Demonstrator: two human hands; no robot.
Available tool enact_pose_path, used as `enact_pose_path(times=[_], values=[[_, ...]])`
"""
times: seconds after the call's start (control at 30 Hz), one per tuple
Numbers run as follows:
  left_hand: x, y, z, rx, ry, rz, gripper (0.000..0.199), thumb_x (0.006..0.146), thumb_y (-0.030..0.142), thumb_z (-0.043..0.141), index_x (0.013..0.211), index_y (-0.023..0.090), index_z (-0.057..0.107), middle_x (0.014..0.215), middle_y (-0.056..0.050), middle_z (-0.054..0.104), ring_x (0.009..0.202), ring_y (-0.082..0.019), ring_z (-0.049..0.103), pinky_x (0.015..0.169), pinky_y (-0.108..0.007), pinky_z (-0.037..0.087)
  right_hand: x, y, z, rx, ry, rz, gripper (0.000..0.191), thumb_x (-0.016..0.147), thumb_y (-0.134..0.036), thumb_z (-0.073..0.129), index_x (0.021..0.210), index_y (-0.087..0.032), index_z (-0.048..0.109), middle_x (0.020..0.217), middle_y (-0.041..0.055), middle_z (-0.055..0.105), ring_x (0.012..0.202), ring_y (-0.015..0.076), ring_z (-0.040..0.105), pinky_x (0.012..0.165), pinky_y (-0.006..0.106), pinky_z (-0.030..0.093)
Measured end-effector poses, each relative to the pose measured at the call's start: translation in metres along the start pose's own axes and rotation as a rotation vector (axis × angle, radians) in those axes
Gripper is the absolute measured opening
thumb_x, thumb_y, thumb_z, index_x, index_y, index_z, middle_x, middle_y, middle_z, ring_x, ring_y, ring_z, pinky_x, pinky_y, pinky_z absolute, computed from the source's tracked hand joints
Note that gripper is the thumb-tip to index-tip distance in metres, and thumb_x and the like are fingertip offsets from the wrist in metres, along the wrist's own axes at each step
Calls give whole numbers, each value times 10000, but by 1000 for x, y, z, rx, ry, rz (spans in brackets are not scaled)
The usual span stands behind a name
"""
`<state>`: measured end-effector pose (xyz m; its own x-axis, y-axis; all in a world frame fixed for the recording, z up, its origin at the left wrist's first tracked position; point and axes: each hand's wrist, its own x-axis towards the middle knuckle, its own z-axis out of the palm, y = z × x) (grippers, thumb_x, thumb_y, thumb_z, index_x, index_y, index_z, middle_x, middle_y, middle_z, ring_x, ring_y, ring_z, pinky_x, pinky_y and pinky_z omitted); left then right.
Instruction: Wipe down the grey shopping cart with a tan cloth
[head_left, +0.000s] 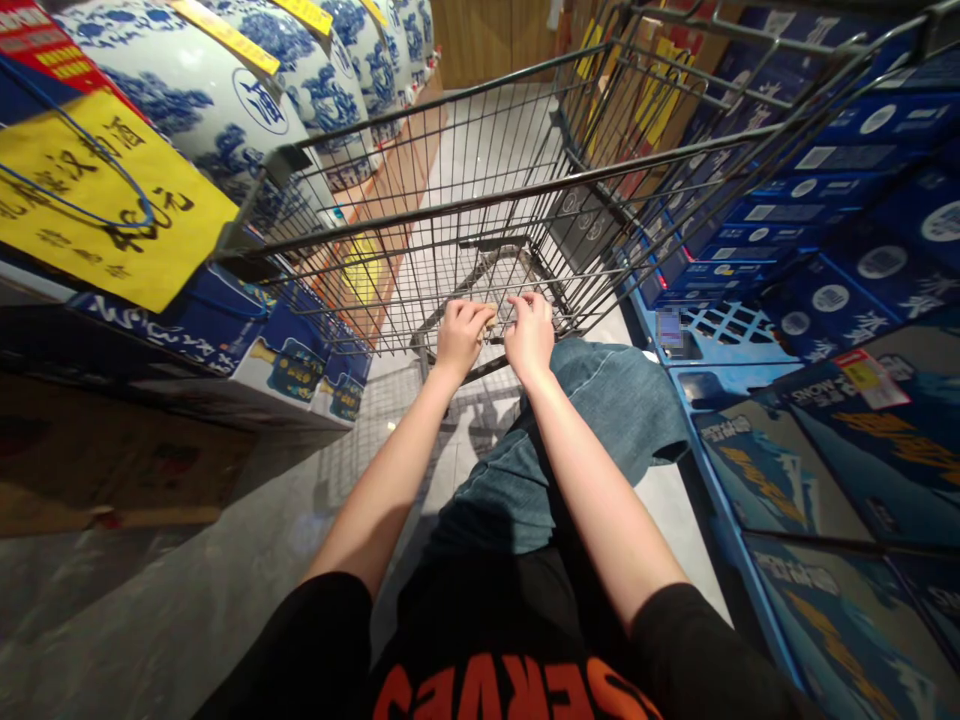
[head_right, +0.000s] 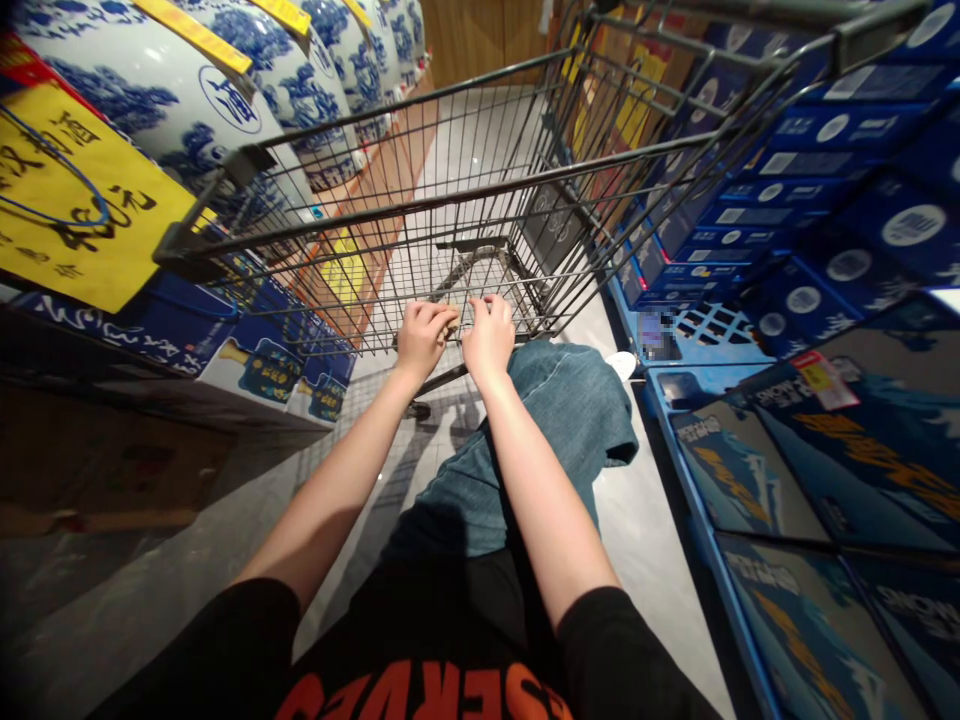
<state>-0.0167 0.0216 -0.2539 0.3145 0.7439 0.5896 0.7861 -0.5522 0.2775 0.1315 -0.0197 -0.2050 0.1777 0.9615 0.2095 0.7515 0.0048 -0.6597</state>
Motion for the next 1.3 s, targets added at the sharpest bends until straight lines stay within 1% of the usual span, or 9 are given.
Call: enact_pose_path(times=[0.17,0.33,0.43,0.57,0.67,0.9,1.07,1.17,1.3], values=[[-16,-5,10,23,-103,-33,458,841,-11,553,1151,243,774,1153,-103,750,1126,-315,575,920,-448,551,3,7,6,-200,-329,49,678,927,-58,382,1578,-220,484,1732,72,316,1608,297,246,1216,546,430],[6,2,-8,-40,33,27,347,934,95,579,1181,258,761,1186,-97,719,1182,-304,571,1022,-454,526,3,8,19,-334,-524,77,815,939,-76,382,1709,-254,181,1796,27,53,1664,293,30,1274,619,302],[12,4,-9,-23,61,27,320,956,140,588,1194,270,759,1190,-90,724,1188,-304,571,1008,-439,533,3,9,23,-357,-565,79,858,934,-94,413,1718,-252,99,1792,26,-46,1662,302,-42,1262,624,319],[-6,-1,2,46,-127,-12,410,884,47,577,1193,246,759,1152,-107,744,1127,-314,579,896,-433,565,2,11,23,-355,-577,72,843,952,-80,379,1714,-290,85,1792,28,-45,1662,299,-48,1221,655,364],[-10,2,2,31,-159,-15,432,876,24,570,1194,248,756,1148,-109,742,1134,-314,582,890,-429,562,2,10,22,-352,-599,68,832,966,-80,373,1715,-290,77,1790,31,-60,1661,299,-69,1226,658,356],[37,26,1,-61,-92,181,268,1024,214,550,1197,265,748,1214,-65,726,1242,-269,577,1049,-402,496,5,10,23,-354,-652,87,824,959,-68,381,1714,-248,105,1787,61,-87,1647,316,-138,1229,682,332],[17,7,13,45,-202,197,286,989,148,562,1172,241,760,1186,-97,757,1178,-296,592,979,-428,527,4,12,21,-362,-640,60,774,969,-79,379,1702,-250,199,1787,45,-84,1656,298,-103,1227,673,346],[0,-7,6,71,-193,161,415,949,64,520,1264,226,736,1228,-117,750,1146,-296,595,945,-427,547,3,11,19,-358,-635,56,810,974,-101,398,1713,-274,116,1791,24,-68,1658,295,-90,1243,657,331],[-7,-16,-12,98,-132,134,461,951,55,488,1308,236,718,1268,-109,735,1229,-294,567,1040,-448,517,3,6,17,-359,-643,67,823,983,-118,390,1718,-239,38,1791,21,-82,1656,309,-94,1248,620,349]])
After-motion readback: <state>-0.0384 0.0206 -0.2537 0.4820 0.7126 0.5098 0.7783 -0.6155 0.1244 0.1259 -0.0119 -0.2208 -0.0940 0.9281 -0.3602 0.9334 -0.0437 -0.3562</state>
